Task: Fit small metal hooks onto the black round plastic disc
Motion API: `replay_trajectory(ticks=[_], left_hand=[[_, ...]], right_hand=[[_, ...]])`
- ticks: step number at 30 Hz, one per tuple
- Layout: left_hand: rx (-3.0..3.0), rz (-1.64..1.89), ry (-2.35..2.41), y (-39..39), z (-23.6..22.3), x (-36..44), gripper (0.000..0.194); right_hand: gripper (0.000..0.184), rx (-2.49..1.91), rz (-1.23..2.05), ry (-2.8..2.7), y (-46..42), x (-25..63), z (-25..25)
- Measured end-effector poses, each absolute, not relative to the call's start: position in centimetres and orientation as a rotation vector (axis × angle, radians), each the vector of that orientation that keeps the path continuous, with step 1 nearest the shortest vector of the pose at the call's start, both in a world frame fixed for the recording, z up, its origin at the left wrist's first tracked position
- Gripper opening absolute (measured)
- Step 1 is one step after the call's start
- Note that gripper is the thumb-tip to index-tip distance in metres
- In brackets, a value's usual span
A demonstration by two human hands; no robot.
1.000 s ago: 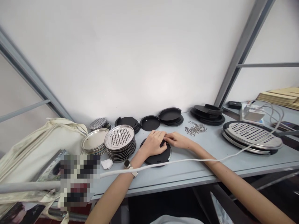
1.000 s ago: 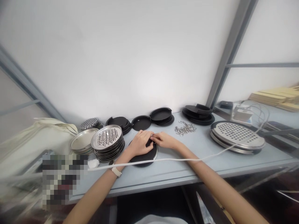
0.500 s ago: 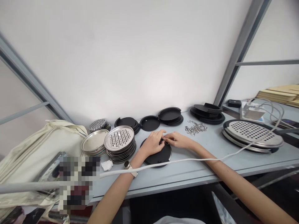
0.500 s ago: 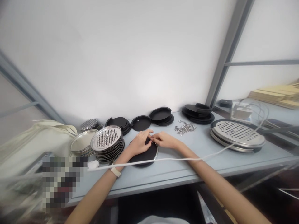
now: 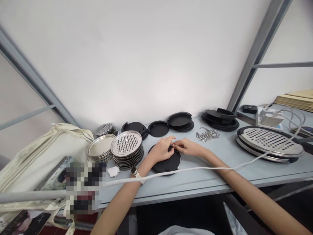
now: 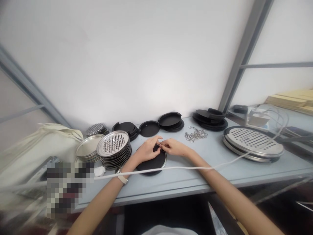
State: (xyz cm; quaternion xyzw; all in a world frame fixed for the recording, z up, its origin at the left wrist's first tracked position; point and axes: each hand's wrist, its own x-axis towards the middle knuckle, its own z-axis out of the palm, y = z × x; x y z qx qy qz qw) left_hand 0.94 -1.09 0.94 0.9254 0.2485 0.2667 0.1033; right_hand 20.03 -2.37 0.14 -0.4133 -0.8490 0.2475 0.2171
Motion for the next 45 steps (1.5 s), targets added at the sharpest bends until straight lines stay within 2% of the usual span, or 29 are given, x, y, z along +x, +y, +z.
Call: replay_trajectory(ticks=[6,12,26,45], left_hand=[[2.783,0.77,0.727,-1.25,0.89,0.98,0.035],[2.815,0.798,0.694,-1.33,0.69,1.0,0.047],[2.7,0.805,0.682,-1.12,0.24,0.99,0.052],[2.637,0.8,0.711,-1.03,0.34,0.84,0.051]], right_hand=[[0.032,-1.14,0.66,-2.368,-2.35,19.91,0.06],[0.032,-1.14,0.631,-2.37,-2.28,19.76,-0.17],[0.024,-1.135,0.636,-2.352,-2.45,19.64,0.06],[0.024,-1.112,0.76,-2.324,-2.75,19.8,0.71]])
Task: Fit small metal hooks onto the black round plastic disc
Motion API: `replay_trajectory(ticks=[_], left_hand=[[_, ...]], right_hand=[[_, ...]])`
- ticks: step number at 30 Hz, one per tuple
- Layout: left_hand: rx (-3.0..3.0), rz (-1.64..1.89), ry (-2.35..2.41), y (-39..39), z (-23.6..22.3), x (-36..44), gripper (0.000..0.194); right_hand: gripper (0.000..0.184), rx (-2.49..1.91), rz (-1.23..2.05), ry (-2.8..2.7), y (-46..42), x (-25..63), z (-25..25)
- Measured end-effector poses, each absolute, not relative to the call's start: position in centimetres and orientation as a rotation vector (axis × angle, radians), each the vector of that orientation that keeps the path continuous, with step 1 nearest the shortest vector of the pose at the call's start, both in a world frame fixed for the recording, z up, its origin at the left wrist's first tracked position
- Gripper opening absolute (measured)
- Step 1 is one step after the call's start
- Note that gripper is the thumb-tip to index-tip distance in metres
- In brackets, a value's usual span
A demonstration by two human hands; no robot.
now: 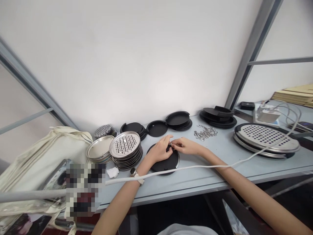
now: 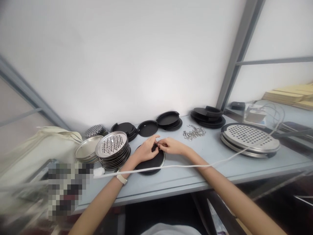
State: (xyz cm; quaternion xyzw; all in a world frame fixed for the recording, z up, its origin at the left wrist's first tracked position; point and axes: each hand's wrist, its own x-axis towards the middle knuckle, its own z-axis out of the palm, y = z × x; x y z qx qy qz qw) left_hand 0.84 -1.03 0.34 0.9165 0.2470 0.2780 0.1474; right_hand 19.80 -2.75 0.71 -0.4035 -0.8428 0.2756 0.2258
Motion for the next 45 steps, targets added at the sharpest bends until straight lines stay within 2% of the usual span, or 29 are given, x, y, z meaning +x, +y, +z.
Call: replay_trajectory(ticks=[45], left_hand=[[2.594,0.779,0.749,-0.84,0.29,0.86,0.051]], right_hand=[[0.028,-1.157,0.733,-2.333,-2.18,20.34,0.11]])
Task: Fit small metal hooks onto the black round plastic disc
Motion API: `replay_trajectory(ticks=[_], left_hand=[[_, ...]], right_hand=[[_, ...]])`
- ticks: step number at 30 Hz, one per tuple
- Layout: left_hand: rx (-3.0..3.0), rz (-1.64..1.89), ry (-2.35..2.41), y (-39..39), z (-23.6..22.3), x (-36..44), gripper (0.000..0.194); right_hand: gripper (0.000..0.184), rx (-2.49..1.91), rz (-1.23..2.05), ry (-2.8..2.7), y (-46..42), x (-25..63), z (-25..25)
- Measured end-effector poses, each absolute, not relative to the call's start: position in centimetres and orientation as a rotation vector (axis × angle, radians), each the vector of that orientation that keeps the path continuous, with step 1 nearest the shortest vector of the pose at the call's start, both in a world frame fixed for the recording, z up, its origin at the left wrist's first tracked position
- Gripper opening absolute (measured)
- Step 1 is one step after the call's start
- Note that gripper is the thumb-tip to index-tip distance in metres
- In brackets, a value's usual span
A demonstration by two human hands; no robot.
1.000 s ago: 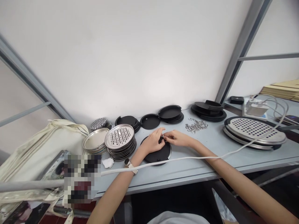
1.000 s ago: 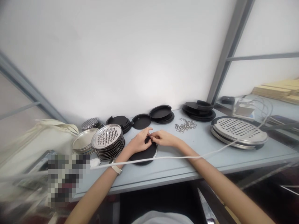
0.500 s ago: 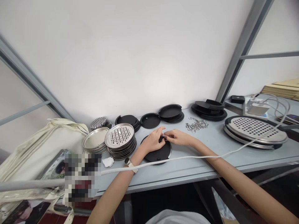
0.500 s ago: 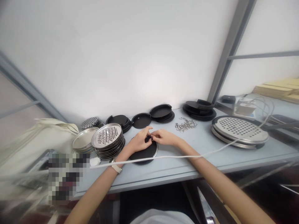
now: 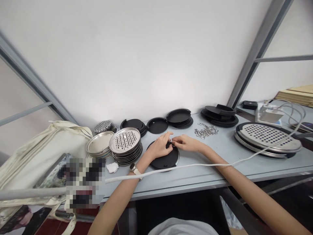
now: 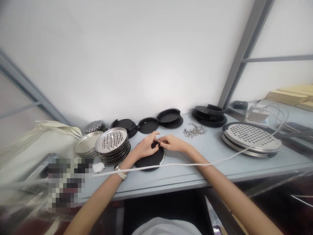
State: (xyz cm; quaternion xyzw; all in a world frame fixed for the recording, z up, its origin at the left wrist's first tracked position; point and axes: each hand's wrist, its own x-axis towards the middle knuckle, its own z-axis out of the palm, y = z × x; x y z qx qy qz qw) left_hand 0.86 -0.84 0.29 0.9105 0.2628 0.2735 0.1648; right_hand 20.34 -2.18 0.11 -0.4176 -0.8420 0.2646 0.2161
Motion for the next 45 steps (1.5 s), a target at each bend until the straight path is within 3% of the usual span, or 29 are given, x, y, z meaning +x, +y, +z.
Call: replay_trajectory(ticks=[9,19,26,33,39,45], left_hand=[[2.543,0.801,0.751,-0.7,0.1,0.8,0.05],[2.539,0.816,0.709,-0.8,0.1,0.9,0.041],[2.567,0.825,0.668,-1.2,0.3,0.8,0.03],[2.627,0.816,0.66,-1.3,0.1,0.6,0.037],[2.749,0.776,0.668,-1.6,0.6,0.5,0.031],[2.784,0.758,0.688,-1.9,0.9,0.5,0.023]], right_hand=[[0.025,-1.217,0.651,-2.267,-3.7,19.5,0.4],[0.033,-1.276,0.588,-2.199,-4.8,19.4,-0.3],[0.029,-1.247,0.555,-2.189,-5.1,19.0,-1.0],[0.028,-1.305,0.468,-2.205,-5.5,18.8,-0.8],[0.016,-1.394,0.346,-2.118,-5.7,18.9,-0.9],[0.019,-1.382,0.37,-2.195,-5.7,19.1,-1.2]])
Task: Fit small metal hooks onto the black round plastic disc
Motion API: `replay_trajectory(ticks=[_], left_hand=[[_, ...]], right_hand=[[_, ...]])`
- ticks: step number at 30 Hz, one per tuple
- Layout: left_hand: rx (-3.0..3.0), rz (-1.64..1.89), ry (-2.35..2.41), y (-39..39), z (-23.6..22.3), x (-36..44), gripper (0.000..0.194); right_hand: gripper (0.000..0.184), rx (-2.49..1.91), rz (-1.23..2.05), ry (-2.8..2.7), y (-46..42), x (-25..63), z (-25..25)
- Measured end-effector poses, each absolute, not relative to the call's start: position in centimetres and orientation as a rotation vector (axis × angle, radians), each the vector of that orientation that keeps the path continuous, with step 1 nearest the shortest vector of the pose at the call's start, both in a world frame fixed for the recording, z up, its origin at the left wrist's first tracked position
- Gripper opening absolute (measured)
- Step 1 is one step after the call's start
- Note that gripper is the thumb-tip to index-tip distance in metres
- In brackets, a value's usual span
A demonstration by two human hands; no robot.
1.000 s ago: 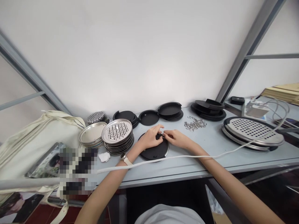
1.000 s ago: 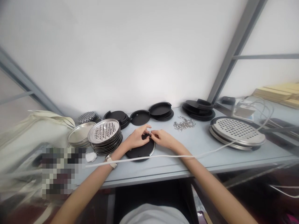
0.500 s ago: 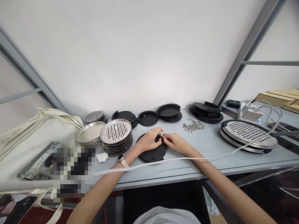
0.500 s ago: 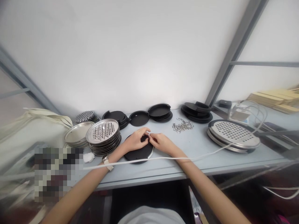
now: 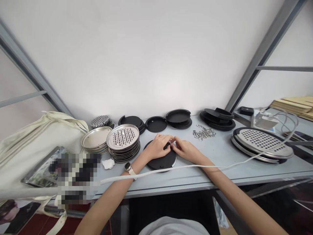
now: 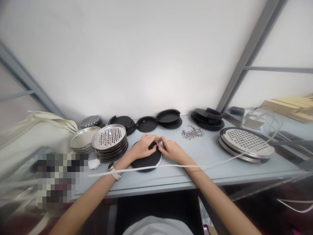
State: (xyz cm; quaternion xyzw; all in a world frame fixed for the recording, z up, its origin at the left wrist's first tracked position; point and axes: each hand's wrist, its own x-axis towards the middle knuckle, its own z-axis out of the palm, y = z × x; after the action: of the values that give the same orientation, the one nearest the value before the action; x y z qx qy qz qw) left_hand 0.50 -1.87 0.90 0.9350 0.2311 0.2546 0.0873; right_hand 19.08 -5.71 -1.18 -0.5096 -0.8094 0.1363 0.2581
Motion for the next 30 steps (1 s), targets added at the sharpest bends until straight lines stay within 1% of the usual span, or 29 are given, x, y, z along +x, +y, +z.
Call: replay_trajectory(ticks=[6,14,21,26,30], left_hand=[[2.808,0.765,0.691,-1.9,0.94,0.43,0.024],[2.832,0.75,0.678,-1.87,0.97,0.42,0.027],[2.822,0.734,0.682,-1.81,0.82,0.44,0.025],[2.809,0.723,0.673,-1.76,0.8,0.41,0.026],[2.819,0.71,0.692,-1.81,0.91,0.37,0.021]], right_hand=[[0.025,-1.339,0.418,-2.214,-5.47,19.06,-1.33],[0.019,-1.279,0.601,-2.144,-5.02,19.07,-1.17],[0.013,-1.27,0.598,-2.107,-5.01,19.18,-1.4],[0.014,-1.28,0.597,-2.104,-5.03,19.18,-1.39],[0.016,-1.298,0.578,-2.115,-5.2,19.12,-1.25]])
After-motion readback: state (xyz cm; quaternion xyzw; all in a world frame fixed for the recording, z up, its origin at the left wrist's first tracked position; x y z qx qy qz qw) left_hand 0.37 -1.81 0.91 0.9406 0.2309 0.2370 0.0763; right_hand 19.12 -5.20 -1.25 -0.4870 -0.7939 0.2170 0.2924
